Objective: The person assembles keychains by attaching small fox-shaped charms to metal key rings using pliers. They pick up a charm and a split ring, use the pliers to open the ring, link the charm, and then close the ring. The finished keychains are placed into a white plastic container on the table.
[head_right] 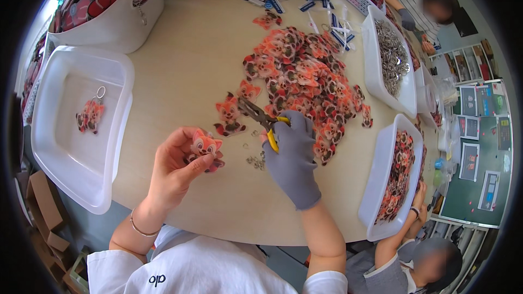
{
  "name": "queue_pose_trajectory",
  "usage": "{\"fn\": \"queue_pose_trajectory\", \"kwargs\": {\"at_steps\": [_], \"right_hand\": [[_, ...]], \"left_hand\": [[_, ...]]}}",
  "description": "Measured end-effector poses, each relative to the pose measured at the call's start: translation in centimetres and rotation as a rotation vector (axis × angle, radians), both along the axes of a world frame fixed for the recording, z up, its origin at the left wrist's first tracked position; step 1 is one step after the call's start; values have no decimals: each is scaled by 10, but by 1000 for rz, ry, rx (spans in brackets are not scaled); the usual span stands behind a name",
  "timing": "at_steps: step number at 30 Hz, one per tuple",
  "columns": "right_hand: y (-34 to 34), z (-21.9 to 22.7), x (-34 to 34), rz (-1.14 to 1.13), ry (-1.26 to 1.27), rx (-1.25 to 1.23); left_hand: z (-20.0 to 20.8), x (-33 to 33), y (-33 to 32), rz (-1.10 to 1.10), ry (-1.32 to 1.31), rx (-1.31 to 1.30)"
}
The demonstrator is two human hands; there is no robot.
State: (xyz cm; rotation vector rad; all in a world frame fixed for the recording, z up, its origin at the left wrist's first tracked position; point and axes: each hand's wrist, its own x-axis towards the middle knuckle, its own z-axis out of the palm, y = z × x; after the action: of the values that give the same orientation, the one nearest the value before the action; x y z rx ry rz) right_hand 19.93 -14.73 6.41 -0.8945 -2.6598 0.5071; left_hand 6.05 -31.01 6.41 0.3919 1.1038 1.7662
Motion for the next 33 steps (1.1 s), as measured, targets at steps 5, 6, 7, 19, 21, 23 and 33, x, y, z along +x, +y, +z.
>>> {"fn": "queue_pose_trajectory", "kwargs": {"at_steps": [5,6,7,19,21,23,33], "right_hand": [[-17,49,-11,187,127,-549],[-17,55,-16,236,104,-580],[-16,59,-19,283,82,-607],[-10,65,-25,389,-57,-577],[-12,68,-25,381,-57,-571],[-11,68,-26,396,-57,-560],[1,75,-25,523,-200,-597]], "left_hand": [[-1,-2,-6,-124,76,-93],[0,-1,-7,-124,102,-105],[2,1,-7,-125,129,-113],[-1,4,-8,-125,470,-152],[-2,6,-7,-80,527,-108],[-3,6,-6,-53,576,-82],[-2,1,-6,-73,790,39]]}}
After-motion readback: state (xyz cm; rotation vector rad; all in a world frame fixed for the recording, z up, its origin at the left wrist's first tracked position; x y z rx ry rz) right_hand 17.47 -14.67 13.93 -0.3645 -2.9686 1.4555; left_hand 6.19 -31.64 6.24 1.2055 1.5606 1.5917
